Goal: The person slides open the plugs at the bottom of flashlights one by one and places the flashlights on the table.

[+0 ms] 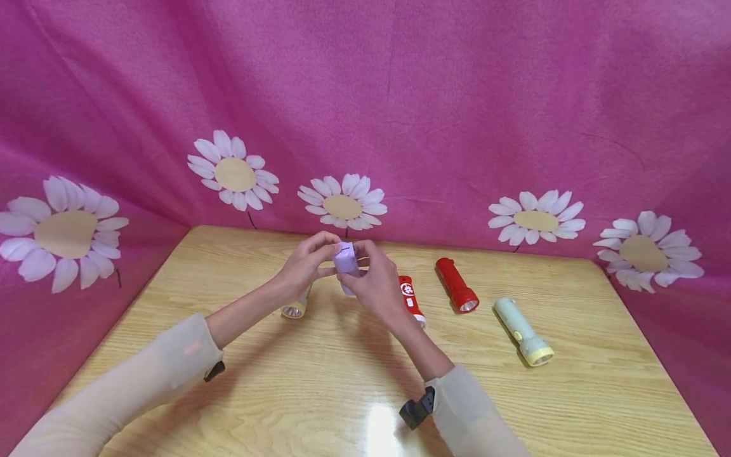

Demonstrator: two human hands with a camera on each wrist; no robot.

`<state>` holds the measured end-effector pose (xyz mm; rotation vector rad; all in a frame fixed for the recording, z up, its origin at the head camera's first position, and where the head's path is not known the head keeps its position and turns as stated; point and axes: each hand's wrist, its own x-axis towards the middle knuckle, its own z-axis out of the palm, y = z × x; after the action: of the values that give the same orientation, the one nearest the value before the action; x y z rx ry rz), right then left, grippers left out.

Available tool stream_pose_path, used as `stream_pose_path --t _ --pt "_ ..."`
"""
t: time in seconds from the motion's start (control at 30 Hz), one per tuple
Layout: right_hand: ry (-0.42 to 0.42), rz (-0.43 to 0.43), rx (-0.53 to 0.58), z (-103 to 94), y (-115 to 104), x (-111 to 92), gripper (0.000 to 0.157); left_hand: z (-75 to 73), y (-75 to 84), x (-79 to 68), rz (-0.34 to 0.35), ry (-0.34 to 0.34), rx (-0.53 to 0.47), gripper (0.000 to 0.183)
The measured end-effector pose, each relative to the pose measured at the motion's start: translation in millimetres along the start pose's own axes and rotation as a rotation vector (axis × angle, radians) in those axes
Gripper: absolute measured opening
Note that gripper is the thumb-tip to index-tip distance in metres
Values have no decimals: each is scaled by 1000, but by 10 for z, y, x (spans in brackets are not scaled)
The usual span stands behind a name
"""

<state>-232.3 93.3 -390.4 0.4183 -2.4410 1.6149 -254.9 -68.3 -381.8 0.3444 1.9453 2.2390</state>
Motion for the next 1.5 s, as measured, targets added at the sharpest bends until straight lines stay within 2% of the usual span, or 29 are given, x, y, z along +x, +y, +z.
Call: stream_pose_path --t 1.5 --pt "4 12 2 34 -9 -12 43 -22 11 -34 -33 -8 -3 12"
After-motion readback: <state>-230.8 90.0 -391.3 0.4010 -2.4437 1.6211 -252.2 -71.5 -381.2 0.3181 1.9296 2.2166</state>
